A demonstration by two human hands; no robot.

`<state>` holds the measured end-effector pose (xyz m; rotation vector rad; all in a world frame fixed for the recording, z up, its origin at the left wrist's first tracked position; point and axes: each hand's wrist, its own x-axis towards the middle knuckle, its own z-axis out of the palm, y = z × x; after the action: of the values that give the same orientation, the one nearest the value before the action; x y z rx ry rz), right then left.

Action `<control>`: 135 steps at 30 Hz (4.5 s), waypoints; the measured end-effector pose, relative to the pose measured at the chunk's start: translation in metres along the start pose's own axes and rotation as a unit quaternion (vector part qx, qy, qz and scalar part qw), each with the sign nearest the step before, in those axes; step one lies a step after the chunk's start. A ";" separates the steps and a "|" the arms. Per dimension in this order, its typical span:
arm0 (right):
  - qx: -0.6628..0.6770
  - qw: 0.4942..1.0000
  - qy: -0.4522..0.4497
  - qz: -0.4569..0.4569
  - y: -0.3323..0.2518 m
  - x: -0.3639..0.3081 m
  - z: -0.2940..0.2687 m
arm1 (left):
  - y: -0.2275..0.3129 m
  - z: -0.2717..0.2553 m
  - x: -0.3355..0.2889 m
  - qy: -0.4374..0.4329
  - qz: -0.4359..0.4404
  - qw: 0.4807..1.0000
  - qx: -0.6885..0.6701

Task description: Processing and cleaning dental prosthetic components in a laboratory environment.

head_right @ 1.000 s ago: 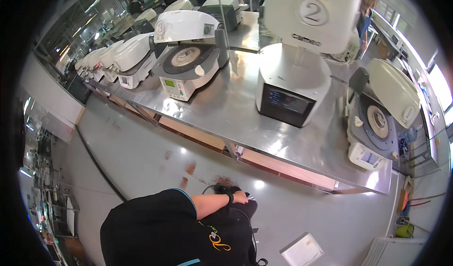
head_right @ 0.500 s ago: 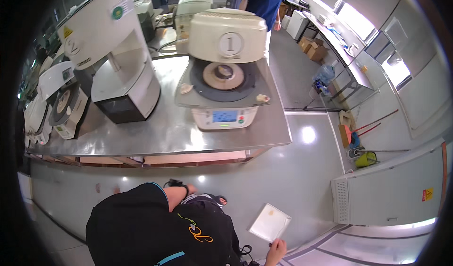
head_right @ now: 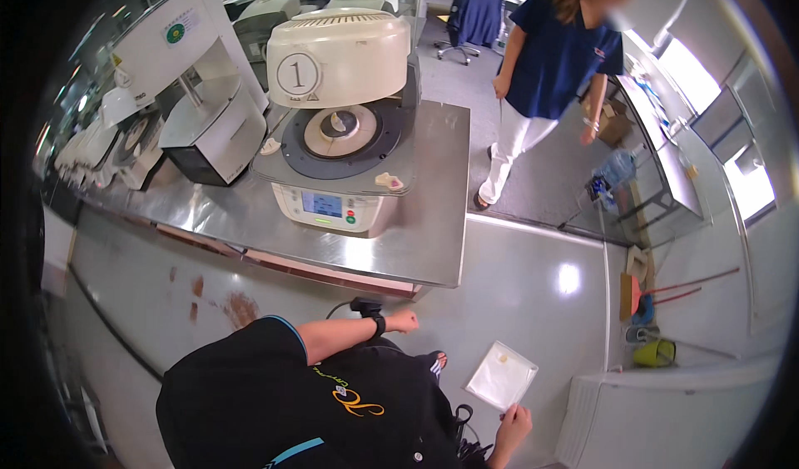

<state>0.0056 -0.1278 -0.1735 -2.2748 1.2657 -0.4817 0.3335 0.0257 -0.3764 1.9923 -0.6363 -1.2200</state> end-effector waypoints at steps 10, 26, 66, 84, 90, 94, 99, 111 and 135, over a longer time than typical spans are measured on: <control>0.020 0.964 -0.121 -0.236 -0.022 0.245 -0.015 | 0.063 0.031 -0.024 0.110 -0.064 0.977 -0.171; 0.093 0.887 -0.200 -0.405 -0.186 0.447 0.098 | 0.210 -0.062 0.061 0.218 0.059 0.974 -0.029; 0.116 0.846 -0.243 -0.460 -0.456 1.168 0.248 | 0.612 -0.577 0.684 0.385 0.106 0.801 -0.445; 0.084 0.858 -0.077 -0.500 -0.584 1.612 0.323 | 0.876 -0.776 1.054 0.258 0.180 0.883 -0.349; 0.076 0.858 -0.092 -0.499 -0.629 1.764 0.361 | 0.948 -0.849 1.160 0.282 0.141 0.880 -0.356; 0.174 0.875 -0.111 -0.439 -0.653 1.868 0.389 | 0.981 -0.906 1.251 0.264 0.159 0.850 -0.428; 0.395 0.843 -0.290 -0.222 -0.694 2.002 0.407 | 1.009 -1.003 1.372 0.233 0.157 0.860 -0.426; 0.442 0.827 -0.262 -0.227 -0.751 2.299 0.444 | 1.153 -1.172 1.611 0.237 0.127 0.883 -0.384; 0.474 0.783 -0.334 -0.223 -0.866 2.933 0.608 | 1.399 -1.414 2.119 0.282 0.101 0.858 -0.418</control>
<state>2.4063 -2.1082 0.0209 -1.5553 0.0262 -0.2982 2.4615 -1.9239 -0.0307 1.3613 0.0167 -0.5581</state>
